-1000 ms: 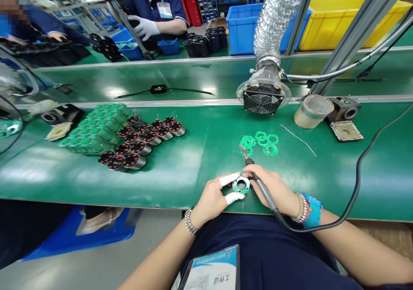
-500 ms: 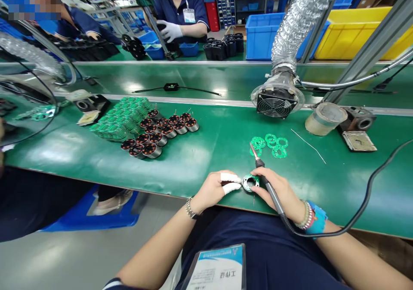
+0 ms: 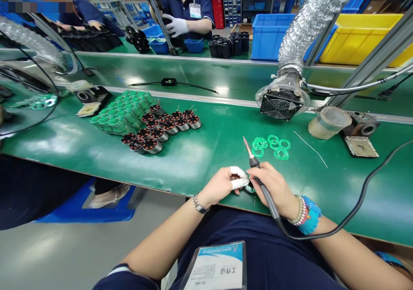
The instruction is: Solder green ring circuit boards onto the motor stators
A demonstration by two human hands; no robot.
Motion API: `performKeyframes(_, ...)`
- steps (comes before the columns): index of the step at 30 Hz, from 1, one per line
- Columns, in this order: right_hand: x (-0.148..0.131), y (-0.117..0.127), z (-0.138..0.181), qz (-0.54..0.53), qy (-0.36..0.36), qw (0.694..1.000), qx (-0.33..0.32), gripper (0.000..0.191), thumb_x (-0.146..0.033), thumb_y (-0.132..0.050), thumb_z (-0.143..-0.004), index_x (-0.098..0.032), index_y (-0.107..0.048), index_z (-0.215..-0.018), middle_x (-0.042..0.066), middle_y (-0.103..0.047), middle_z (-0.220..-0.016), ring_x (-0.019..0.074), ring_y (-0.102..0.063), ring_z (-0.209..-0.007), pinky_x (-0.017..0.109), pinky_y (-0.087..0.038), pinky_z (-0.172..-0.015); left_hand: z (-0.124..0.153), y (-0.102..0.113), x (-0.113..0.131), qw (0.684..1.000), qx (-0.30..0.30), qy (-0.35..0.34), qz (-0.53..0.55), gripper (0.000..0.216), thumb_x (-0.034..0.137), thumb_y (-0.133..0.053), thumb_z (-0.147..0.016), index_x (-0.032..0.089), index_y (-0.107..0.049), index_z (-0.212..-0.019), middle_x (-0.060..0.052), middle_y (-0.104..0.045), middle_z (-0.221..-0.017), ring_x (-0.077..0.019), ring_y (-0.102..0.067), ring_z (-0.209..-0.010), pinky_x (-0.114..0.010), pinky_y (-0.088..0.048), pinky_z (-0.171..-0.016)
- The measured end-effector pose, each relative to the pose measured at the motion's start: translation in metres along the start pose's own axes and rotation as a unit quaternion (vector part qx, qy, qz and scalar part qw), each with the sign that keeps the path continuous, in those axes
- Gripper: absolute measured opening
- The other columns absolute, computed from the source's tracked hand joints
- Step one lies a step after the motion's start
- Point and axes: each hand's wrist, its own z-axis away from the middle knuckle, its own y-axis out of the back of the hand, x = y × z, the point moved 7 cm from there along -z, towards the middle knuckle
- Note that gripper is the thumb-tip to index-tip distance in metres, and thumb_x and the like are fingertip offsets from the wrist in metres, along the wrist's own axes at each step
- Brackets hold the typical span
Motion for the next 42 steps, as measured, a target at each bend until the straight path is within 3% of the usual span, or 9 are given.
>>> performKeyframes(5,-0.002,0.004,0.002,-0.027,-0.039,0.999,0.005,0.026,-0.010,-0.044,-0.085,-0.019,-0.048,-0.109,0.005,-0.056,-0.079,0.0177,-0.049,-0.074,0.031,-0.046,-0.065,0.004,0.002,0.000,1.000,0.005,-0.021,0.011,0.021,0.031,-0.067,-0.071,0.013,-0.057,-0.074,0.000,-0.057,-0.068,-0.0092,-0.057,-0.060,-0.022,-0.050,-0.057)
performKeyframes(10,-0.003,0.032,0.010,-0.055,-0.092,0.994,0.031,0.021,-0.011,-0.051,-0.083,-0.020,-0.056,-0.102,0.002,-0.058,-0.075,0.0142,-0.053,-0.068,0.027,-0.046,-0.062,0.004,0.005,-0.003,1.000,-0.003,-0.015,-0.003,0.023,0.031,-0.068,-0.070,0.012,-0.056,-0.075,-0.001,-0.059,-0.066,-0.0101,-0.059,-0.059,-0.023,-0.050,-0.059)
performKeyframes(14,-0.010,0.052,0.018,-0.077,-0.075,0.994,0.012,0.034,-0.009,-0.057,-0.080,-0.019,-0.056,-0.112,0.004,-0.063,-0.080,0.0137,-0.055,-0.068,0.027,-0.046,-0.062,0.003,0.006,-0.004,1.000,-0.006,-0.019,0.010,0.022,0.030,-0.068,-0.069,0.012,-0.057,-0.074,0.000,-0.059,-0.066,-0.0102,-0.059,-0.060,-0.024,-0.051,-0.059)
performKeyframes(17,-0.013,0.061,0.020,-0.101,-0.086,0.991,0.020,0.030,-0.008,-0.057,-0.078,-0.018,-0.061,-0.106,0.004,-0.064,-0.080,0.0146,-0.056,-0.071,0.028,-0.047,-0.062,0.003,0.007,-0.006,1.000,0.001,-0.020,0.023,0.019,0.027,-0.069,-0.068,0.012,-0.057,-0.073,0.000,-0.060,-0.066,-0.0097,-0.059,-0.061,-0.024,-0.051,-0.061)
performKeyframes(21,-0.012,0.060,0.019,-0.113,-0.117,0.987,0.011,0.022,-0.008,-0.055,-0.079,-0.018,-0.065,-0.096,0.004,-0.065,-0.076,0.0131,-0.056,-0.066,0.026,-0.047,-0.057,0.003,0.008,-0.007,1.000,0.009,-0.018,0.023,0.017,0.023,-0.068,-0.068,0.012,-0.058,-0.073,0.000,-0.060,-0.066,-0.0096,-0.059,-0.060,-0.023,-0.051,-0.061)
performKeyframes(42,-0.008,0.057,0.019,-0.112,-0.118,0.987,0.010,0.025,-0.010,-0.056,-0.080,-0.019,-0.062,-0.103,0.004,-0.065,-0.077,0.0140,-0.059,-0.068,0.027,-0.049,-0.060,0.003,0.008,-0.006,0.999,0.016,-0.016,0.025,0.014,0.023,-0.066,-0.069,0.012,-0.057,-0.071,0.000,-0.059,-0.065,-0.0092,-0.059,-0.059,-0.023,-0.051,-0.061)
